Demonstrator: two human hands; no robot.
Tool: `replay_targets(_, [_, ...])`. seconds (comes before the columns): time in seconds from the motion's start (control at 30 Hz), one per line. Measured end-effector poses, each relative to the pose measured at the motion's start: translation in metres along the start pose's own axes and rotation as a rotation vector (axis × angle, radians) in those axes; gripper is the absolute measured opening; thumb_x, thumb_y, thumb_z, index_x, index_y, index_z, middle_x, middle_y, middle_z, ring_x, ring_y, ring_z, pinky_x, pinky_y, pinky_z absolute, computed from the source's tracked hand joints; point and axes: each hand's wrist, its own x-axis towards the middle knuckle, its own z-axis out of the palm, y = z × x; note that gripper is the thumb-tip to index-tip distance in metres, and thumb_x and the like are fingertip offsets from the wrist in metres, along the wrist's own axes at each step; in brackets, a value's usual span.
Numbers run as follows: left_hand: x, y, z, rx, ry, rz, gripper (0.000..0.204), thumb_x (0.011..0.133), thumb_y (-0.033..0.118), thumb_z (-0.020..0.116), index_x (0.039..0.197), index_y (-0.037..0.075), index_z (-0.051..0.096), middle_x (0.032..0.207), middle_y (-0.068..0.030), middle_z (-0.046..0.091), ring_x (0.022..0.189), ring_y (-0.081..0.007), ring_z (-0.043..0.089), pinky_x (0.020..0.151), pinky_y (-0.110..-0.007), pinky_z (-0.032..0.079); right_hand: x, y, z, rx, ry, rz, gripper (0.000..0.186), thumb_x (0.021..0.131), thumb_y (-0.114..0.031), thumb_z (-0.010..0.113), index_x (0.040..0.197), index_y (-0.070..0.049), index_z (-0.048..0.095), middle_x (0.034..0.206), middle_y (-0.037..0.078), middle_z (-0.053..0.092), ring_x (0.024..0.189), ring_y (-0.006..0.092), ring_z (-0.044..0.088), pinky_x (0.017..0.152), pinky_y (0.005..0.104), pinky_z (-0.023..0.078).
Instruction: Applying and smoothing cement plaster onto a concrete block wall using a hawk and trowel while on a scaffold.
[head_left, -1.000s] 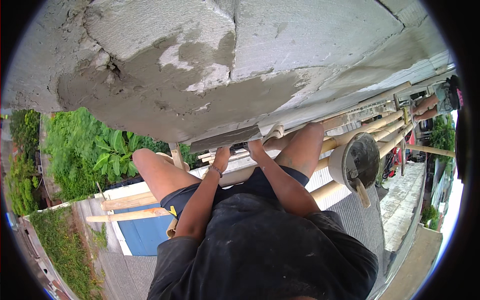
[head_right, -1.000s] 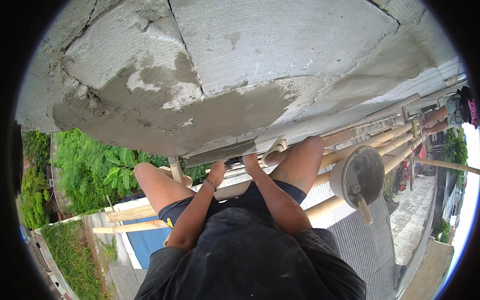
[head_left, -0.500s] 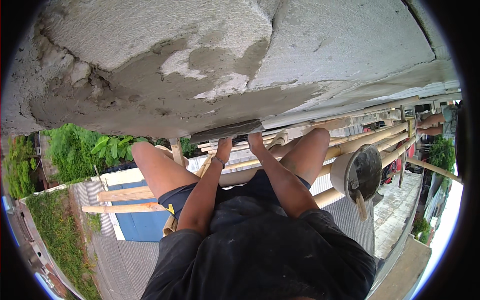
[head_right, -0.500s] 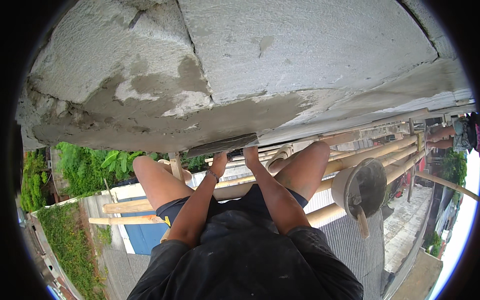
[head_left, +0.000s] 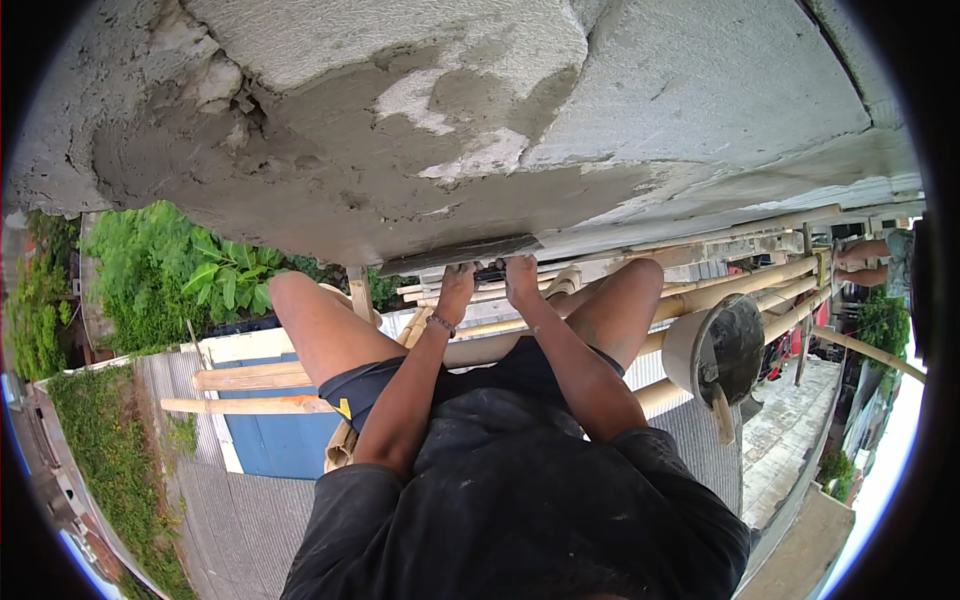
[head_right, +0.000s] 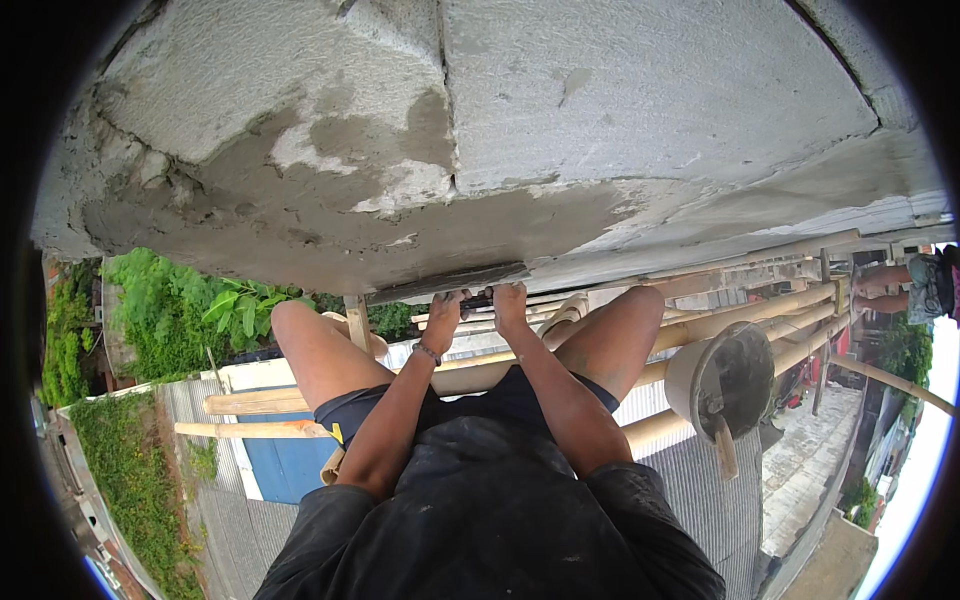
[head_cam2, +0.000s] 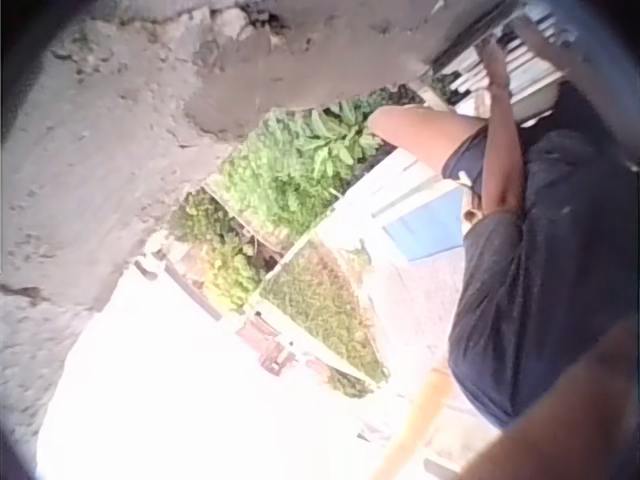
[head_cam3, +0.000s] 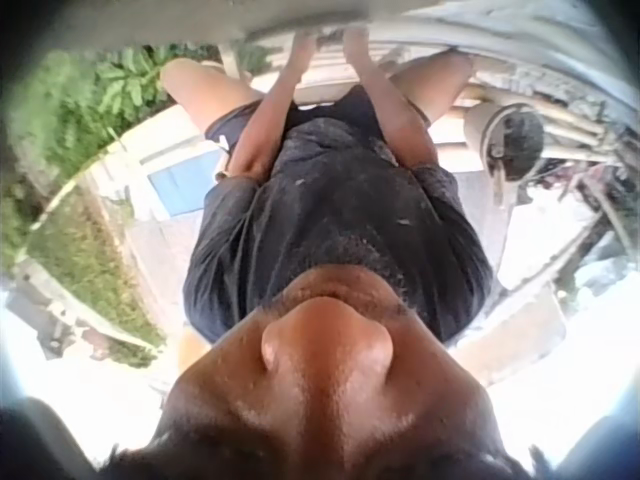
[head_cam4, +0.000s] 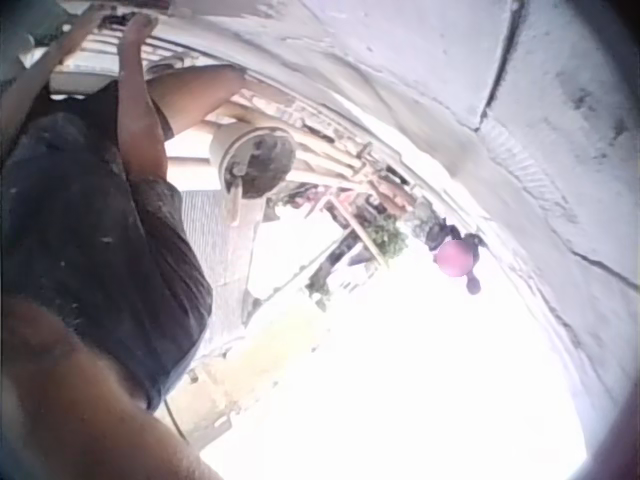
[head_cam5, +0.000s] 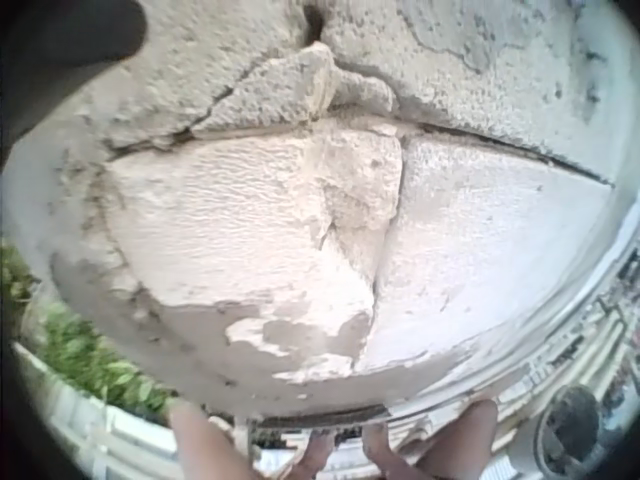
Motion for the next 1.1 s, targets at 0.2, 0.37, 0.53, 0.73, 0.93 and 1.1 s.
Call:
replay_targets(0.2, [0.004, 0.041, -0.02, -0.693, 0.02, -0.394, 0.015, 0.089, 0.014, 0.039, 0.091, 0.002, 0.049, 0.09, -0.0071, 0.052, 0.078, -0.0141, 0.051, 0.063, -0.025, 0.044, -0.026, -0.039, 0.023, -0.043, 0.019, 0.023, 0.013, 0.075, 0.003, 0.041, 0.084, -0.002, 0.033, 0.07, 0.008, 0.044, 0.061, 0.0188, 0.049, 0.058, 0.031, 0.043])
replay_targets(0.37, [0.01, 0.073, -0.04, -1.002, 0.083, -0.599, 0.014, 0.089, 0.017, 0.042, 0.089, 0.003, 0.047, 0.092, -0.0059, 0.052, 0.08, -0.013, 0.051, 0.062, -0.025, 0.045, -0.047, -0.071, 0.041, -0.035, 0.012, -0.002, 0.01, 0.075, 0.004, 0.04, 0.082, -0.002, 0.036, 0.067, 0.008, 0.043, 0.059, 0.0192, 0.049, 0.057, 0.0332, 0.045])
replay_targets(0.53, [0.017, 0.111, -0.071, -0.924, 0.009, -0.552, 0.015, 0.087, 0.017, 0.044, 0.09, 0.002, 0.045, 0.09, -0.0066, 0.054, 0.079, -0.0128, 0.051, 0.061, -0.025, 0.044, -0.082, -0.12, 0.07, -0.031, -0.04, 0.003, 0.007, 0.074, 0.003, 0.037, 0.076, -0.002, 0.039, 0.068, 0.006, 0.043, 0.061, 0.0161, 0.047, 0.055, 0.0286, 0.042])
replay_targets(0.73, [0.024, 0.164, -0.103, -0.836, 0.046, -0.54, 0.017, 0.088, 0.018, 0.043, 0.089, 0.001, 0.044, 0.085, -0.0067, 0.056, 0.062, -0.0107, 0.049, 0.053, -0.023, 0.039, -0.095, -0.16, 0.076, -0.069, -0.213, 0.007, 0.012, 0.075, 0.004, 0.037, 0.08, 0.002, 0.048, 0.076, 0.009, 0.053, 0.06, 0.0121, 0.046, 0.054, 0.0268, 0.043])
replay_targets(0.93, [0.025, 0.21, -0.131, -0.858, 0.051, -0.446, 0.018, 0.087, 0.019, 0.044, 0.086, 0.002, 0.044, 0.083, -0.0064, 0.056, 0.059, -0.0096, 0.049, 0.05, -0.022, 0.037, -0.132, -0.214, 0.102, -0.174, -0.237, 0.011, 0.02, 0.079, 0.001, 0.038, 0.088, 0.01, 0.054, 0.078, 0.009, 0.053, 0.064, 0.0101, 0.044, 0.061, 0.0272, 0.042])
replay_targets(1.1, [0.025, 0.252, -0.158, -0.805, 0.062, -0.291, 0.024, 0.085, 0.022, 0.046, 0.091, -0.001, 0.046, 0.084, -0.0067, 0.057, 0.059, -0.0094, 0.05, 0.049, -0.021, 0.037, -0.152, -0.25, 0.114, -0.157, -0.278, -0.007, 0.019, 0.077, 0.003, 0.037, 0.087, 0.008, 0.053, 0.077, 0.009, 0.052, 0.065, 0.0112, 0.046, 0.062, 0.0287, 0.043])
